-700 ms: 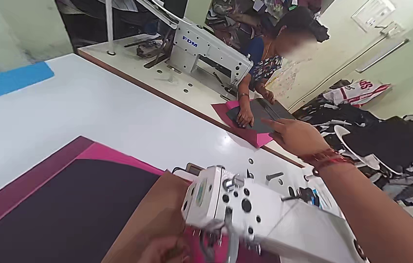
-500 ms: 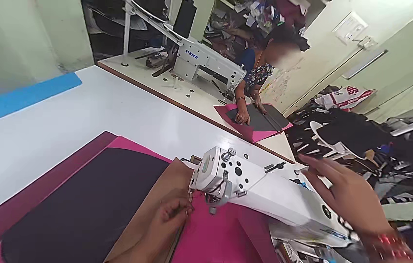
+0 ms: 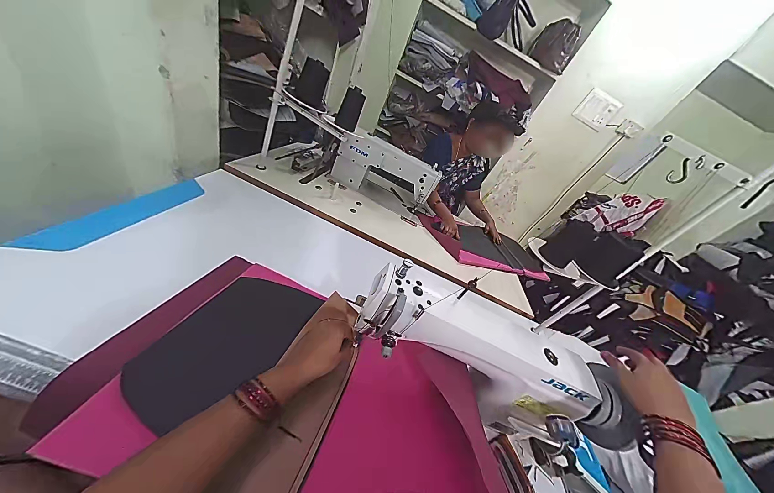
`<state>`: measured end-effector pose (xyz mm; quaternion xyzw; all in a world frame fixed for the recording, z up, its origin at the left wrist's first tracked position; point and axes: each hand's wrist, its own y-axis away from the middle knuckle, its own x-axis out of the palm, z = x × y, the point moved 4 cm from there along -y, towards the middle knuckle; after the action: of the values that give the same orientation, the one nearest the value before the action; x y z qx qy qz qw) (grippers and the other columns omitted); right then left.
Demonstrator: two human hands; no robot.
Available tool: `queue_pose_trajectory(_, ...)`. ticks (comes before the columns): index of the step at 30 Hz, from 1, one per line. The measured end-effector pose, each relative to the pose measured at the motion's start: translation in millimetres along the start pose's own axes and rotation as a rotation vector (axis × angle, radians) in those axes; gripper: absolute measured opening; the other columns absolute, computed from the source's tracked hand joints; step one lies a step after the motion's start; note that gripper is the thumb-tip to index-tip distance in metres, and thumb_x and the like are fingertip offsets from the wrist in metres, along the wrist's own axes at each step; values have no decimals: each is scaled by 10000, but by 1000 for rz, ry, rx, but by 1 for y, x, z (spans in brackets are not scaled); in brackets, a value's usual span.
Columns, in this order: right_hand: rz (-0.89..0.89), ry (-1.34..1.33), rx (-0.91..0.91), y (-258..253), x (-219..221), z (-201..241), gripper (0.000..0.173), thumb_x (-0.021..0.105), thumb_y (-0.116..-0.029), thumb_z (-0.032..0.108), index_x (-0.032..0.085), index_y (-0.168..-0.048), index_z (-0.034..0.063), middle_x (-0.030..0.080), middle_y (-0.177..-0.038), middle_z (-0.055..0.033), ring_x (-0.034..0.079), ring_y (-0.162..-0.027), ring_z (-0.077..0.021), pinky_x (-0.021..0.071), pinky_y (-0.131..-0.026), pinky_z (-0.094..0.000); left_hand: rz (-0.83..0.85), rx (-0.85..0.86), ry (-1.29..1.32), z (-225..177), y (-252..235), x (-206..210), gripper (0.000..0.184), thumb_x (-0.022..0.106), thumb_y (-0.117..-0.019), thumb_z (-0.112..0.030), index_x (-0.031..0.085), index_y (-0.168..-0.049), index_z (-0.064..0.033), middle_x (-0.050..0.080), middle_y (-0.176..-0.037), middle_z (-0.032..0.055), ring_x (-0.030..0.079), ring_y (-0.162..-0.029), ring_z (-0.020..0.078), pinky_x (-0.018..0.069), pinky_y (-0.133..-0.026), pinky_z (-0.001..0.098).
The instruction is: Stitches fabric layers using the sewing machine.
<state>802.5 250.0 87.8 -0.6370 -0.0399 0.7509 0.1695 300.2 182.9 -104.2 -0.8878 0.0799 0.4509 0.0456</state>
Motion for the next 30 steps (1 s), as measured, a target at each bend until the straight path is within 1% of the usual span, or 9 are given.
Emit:
queue_pose_trajectory(5, -21, 52, 245, 11, 35, -5, 358, 471, -1077, 203, 689, -1285, 8, 658, -1274, -318, 596, -1246, -507, 428, -1024, -695, -86, -56, 18, 9, 1, 10, 283, 527, -1021, -160, 731, -1107, 16, 713, -1167, 200, 648, -1178, 354, 453, -1076, 525)
queue_pose_trajectory(8, -289, -157, 221, 50, 38, -22, 397, 424, -1093, 150, 600, -1373, -69, 603, -1363, -336, 551, -1316, -505, 357, -1115, -666, -74, -54, -1, 10, -1, 11, 295, 519, -1024, -174, 734, -1105, 12, 714, -1167, 197, 645, -1183, 351, 441, -1086, 523)
queue_pose_trajectory(11, -530, -356, 288, 102, 72, -35, 456, 459, -1085, 176, 486, -1416, -137, 613, -1277, -380, 605, -1205, -519, 433, -1051, -625, -96, -34, -13, 8, -2, 10, 283, 521, -1025, -160, 730, -1088, 19, 711, -1171, 199, 640, -1194, 351, 431, -1095, 516)
queue_pose_trajectory(14, -471, -508, 343, 132, 120, -47, 480, 509, -1064, 127, 420, -1418, -184, 579, -1316, -395, 569, -1272, -490, 414, -1113, -554, -95, -33, -15, 9, -1, 12, 287, 518, -1026, -157, 732, -1108, 16, 708, -1185, 204, 632, -1207, 363, 424, -1102, 524)
queue_pose_trajectory(17, -577, -479, 292, 127, 105, -47, 500, 499, -1066, 195, 477, -1380, -193, 513, -1390, -414, 492, -1350, -508, 351, -1177, -533, -93, -39, -12, 9, -3, 11, 291, 519, -1027, -164, 730, -1115, 14, 706, -1194, 203, 630, -1211, 359, 420, -1106, 524)
queue_pose_trajectory(22, -846, -409, -284, 116, 33, 35, 429, 522, -1001, 138, 517, -1206, -239, 542, -1246, -434, 562, -1196, -425, 486, -995, -418, 15, -123, 18, 5, -7, 5, 330, 504, -1052, -207, 719, -1149, 22, 688, -1225, 229, 616, -1231, 385, 427, -1084, 570)
queue_pose_trajectory(24, -697, -475, -544, 135, 48, 96, 412, 528, -989, 197, 574, -1084, -201, 626, -1118, -355, 621, -1114, -315, 498, -963, -372, 49, -116, 12, 4, -9, 3, 327, 512, -1050, -200, 715, -1148, 37, 677, -1246, 242, 593, -1265, 395, 409, -1100, 574)
queue_pose_trajectory(26, -478, -513, -755, 164, 85, 155, 446, 461, -1065, 370, 674, -1024, -19, 706, -1030, -194, 661, -1083, -236, 497, -987, -364, 13, -82, 2, 5, -10, 3, 324, 518, -1044, -194, 716, -1126, 48, 676, -1239, 245, 591, -1265, 399, 403, -1106, 569)
queue_pose_trajectory(30, -224, -483, -1005, 191, 155, 221, 313, 499, -1013, 324, 745, -999, 131, 728, -1007, -87, 689, -1012, -238, 548, -922, -364, -54, -46, -26, 7, -8, 8, 330, 486, -1056, -186, 706, -1133, 48, 678, -1236, 242, 595, -1256, 407, 394, -1115, 562)
